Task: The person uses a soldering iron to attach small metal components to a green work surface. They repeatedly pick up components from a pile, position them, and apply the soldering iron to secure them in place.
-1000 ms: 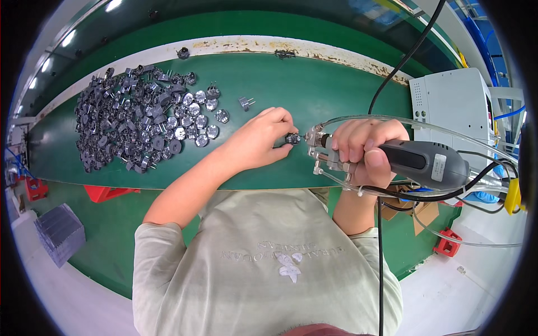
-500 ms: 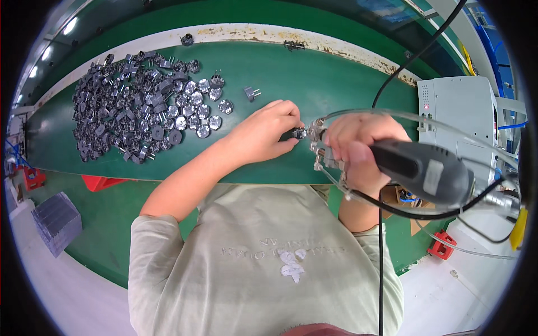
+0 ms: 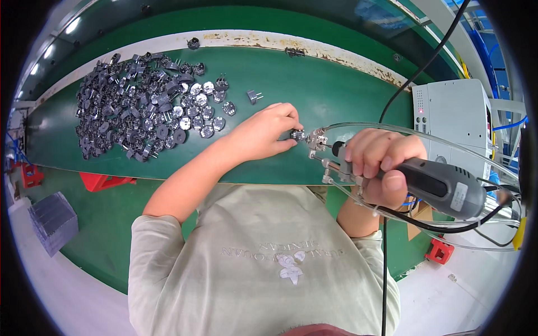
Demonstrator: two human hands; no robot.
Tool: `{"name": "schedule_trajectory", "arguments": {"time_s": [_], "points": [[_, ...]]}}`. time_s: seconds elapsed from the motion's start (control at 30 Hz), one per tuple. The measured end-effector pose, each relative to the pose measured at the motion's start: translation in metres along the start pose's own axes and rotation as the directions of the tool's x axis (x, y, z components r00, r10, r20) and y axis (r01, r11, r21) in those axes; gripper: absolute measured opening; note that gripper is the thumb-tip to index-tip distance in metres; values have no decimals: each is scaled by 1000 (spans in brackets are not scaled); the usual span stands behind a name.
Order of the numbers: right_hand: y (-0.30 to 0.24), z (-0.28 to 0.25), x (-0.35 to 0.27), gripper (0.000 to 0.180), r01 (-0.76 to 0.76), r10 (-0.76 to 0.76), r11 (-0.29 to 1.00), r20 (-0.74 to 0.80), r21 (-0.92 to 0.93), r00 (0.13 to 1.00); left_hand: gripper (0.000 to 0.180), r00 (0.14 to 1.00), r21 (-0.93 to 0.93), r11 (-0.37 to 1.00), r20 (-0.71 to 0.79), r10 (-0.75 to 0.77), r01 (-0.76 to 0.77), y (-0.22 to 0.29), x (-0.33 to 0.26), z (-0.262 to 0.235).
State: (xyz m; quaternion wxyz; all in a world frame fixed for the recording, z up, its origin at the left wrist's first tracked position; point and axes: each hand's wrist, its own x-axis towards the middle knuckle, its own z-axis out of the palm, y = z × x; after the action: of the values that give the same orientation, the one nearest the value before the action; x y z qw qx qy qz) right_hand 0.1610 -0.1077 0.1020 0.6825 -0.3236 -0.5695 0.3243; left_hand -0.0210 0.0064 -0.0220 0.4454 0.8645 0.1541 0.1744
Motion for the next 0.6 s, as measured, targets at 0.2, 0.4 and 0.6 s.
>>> {"name": "schedule_trajectory", "arguments": {"time_s": [0.2,0.4,0.6], "points": [[16,0,-11,22,-52,53,996,-17,75,998,34,1000,1,1000,10,-7,7,0,0,0],[19,0,-11,22,-86,87,993,-7,74,996,34,1000,0,1000,9,-12,12,0,-1,-1],[19,1,-8,23,-94,93,994,12,48,996,32,1000,-13,1000,-6,2,-2,-1,0,0]]}}
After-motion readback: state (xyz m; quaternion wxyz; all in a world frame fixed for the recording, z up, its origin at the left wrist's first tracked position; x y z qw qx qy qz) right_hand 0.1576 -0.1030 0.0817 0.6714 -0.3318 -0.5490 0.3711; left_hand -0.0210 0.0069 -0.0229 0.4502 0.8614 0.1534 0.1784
